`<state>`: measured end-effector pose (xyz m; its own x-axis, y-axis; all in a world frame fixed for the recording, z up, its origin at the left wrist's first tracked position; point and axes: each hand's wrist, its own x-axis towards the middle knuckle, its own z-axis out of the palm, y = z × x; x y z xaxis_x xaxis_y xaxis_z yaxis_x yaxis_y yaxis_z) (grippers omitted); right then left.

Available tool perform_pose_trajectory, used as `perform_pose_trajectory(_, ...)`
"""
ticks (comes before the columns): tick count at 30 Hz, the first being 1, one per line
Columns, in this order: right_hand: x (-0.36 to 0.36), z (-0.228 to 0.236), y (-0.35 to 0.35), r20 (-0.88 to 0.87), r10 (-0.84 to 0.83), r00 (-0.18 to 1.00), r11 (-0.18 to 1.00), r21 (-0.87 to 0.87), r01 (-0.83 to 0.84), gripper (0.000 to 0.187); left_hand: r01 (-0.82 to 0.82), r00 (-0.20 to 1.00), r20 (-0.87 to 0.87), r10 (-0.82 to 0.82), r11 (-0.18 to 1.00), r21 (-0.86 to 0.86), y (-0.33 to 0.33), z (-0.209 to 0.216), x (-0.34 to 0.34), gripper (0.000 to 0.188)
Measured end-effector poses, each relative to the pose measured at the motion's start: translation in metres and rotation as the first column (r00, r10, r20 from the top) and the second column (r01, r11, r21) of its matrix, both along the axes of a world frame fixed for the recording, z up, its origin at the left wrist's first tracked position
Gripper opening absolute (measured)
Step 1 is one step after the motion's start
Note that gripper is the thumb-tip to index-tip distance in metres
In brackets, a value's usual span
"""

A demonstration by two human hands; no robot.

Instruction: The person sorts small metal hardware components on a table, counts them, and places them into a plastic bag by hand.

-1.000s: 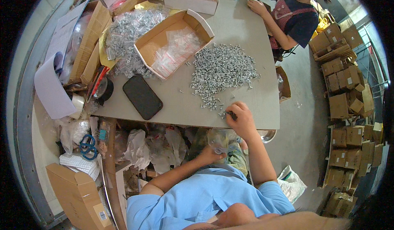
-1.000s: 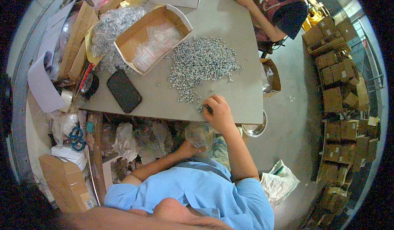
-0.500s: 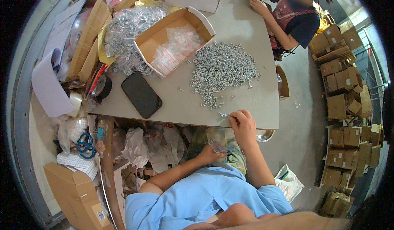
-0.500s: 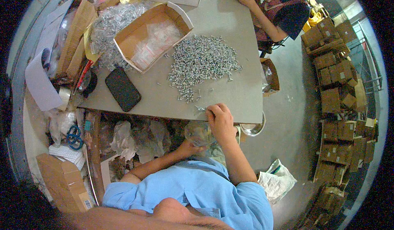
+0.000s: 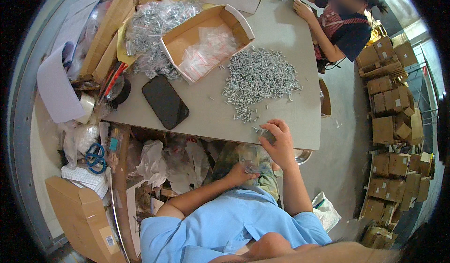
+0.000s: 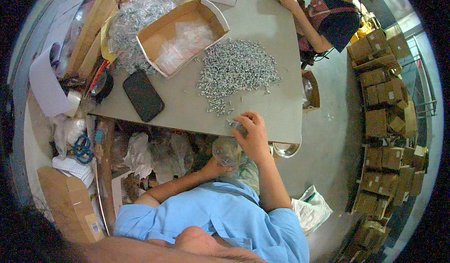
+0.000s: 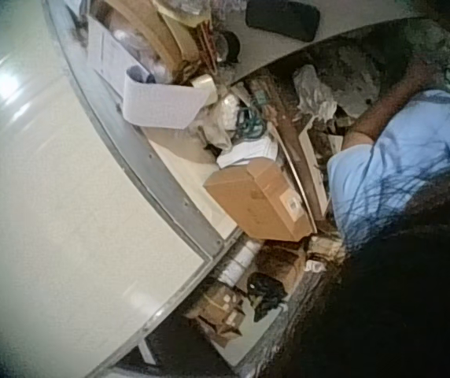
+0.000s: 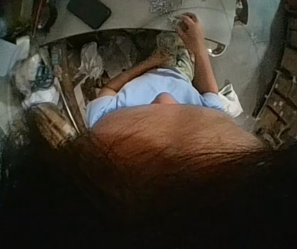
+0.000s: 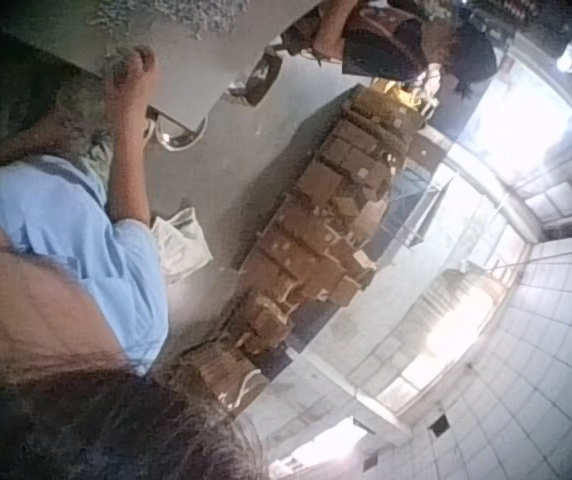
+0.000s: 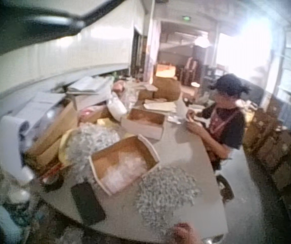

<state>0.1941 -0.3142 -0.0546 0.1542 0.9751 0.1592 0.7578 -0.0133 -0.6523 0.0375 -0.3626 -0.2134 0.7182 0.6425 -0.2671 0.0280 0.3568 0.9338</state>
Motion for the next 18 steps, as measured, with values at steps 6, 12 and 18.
perform_pose_trajectory(6,0.001,-0.008,0.016,0.010,0.130,0.991,0.989,0.076,-0.130,0.025,-0.008,1.000,0.029,0.008,1.000,-0.024,0.001,-0.001,-0.004,0.033)
perform_pose_trajectory(12,0.012,-0.020,0.010,-0.054,0.059,0.997,0.998,-0.007,-0.060,0.024,0.013,1.000,0.002,-0.013,0.998,0.062,0.002,0.001,-0.002,0.034)
perform_pose_trajectory(18,-0.003,-0.009,0.020,0.107,0.064,0.992,0.992,0.106,-0.075,0.029,0.016,1.000,0.007,-0.016,1.000,0.008,0.001,-0.003,0.000,0.030)
